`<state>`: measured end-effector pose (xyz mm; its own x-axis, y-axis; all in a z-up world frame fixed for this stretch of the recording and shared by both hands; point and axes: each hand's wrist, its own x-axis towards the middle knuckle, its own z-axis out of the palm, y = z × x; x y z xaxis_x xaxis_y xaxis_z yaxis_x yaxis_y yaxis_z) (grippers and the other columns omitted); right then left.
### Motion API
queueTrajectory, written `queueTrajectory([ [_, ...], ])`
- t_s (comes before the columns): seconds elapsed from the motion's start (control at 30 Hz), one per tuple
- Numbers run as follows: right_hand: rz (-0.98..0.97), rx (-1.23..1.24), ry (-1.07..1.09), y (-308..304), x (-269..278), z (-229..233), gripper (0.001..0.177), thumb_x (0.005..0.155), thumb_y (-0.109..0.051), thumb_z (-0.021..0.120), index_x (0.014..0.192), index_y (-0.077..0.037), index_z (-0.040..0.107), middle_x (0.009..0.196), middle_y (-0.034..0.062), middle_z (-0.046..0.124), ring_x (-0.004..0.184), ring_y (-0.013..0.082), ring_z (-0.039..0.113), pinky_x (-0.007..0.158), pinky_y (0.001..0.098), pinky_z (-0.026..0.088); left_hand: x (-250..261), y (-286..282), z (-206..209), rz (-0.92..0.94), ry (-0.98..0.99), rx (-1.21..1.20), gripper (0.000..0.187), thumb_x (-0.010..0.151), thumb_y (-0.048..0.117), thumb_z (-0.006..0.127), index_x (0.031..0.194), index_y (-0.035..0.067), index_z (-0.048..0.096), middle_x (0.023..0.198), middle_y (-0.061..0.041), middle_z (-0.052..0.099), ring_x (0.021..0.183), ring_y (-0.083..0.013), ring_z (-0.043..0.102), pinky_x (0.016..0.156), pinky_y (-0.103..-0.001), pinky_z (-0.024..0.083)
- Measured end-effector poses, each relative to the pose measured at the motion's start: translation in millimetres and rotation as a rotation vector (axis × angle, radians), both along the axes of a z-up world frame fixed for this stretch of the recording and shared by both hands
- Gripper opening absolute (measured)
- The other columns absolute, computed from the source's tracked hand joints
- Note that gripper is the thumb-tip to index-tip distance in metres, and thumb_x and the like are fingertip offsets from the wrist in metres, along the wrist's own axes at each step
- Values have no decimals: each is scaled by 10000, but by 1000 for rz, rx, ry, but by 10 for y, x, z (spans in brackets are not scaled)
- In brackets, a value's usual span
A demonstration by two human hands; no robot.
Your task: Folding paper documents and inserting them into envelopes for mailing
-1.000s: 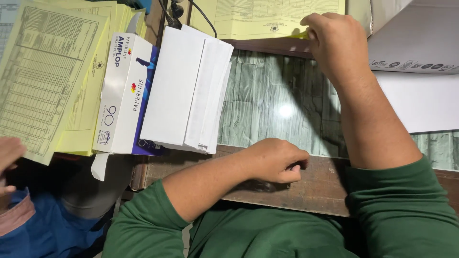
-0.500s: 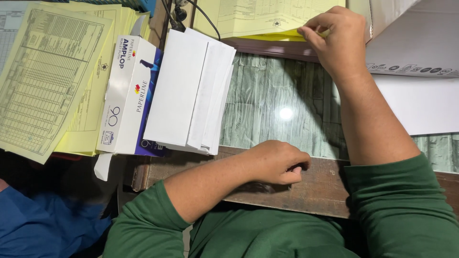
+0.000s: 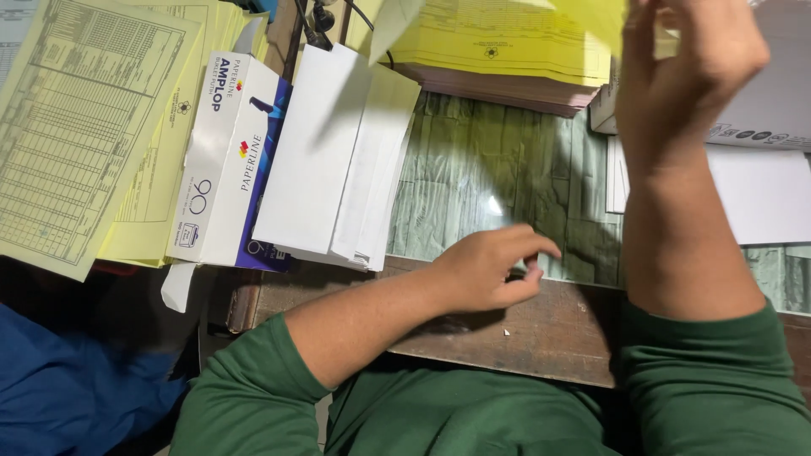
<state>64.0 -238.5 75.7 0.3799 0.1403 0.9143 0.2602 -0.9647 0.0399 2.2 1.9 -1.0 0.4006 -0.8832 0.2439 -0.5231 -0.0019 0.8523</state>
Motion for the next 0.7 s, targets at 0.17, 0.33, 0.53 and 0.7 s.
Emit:
queueTrajectory([
  [0.17, 334, 645, 253, -160, -498, 62, 79, 1341, -3, 605, 1303, 56, 568, 1183, 200, 608, 1025, 281, 561, 924, 388, 468, 94, 78, 268, 323, 284, -20, 667, 914, 369, 636, 1486, 163, 361, 1319, -125, 498, 1063, -201, 569, 886, -311, 572],
  [0.33, 319, 1254, 509, -205, -988, -28, 139, 1183, -176, 728, 1202, -170, 590, 1083, 0, 653, 942, 60, 625, 863, 220, 560, 168, 98, 417, 573, 573, -245, 1100, 779, 660, 648, 1574, 99, 135, 1575, -179, 253, 1394, -336, 384, 1125, -447, 426],
  [0.53, 268, 1869, 860, -156, -1595, -419, 295, 1001, -15, 547, 1268, -139, 556, 1133, 83, 721, 865, 123, 698, 730, 240, 606, 324, 76, 356, 643, 596, -286, 753, 830, 278, 775, 1440, 63, 390, 1345, -136, 608, 1227, -262, 630, 1024, -389, 573],
  [0.7, 145, 1496, 978, -157, -1703, -324, 523, 972, -30, 563, 1423, -150, 326, 1395, 122, 580, 1241, 262, 618, 873, 373, 548, 406, 160, 654, 452, 574, 274, 544, 829, 247, 652, 1358, 181, 546, 1252, 10, 712, 1116, -144, 688, 938, -311, 550],
])
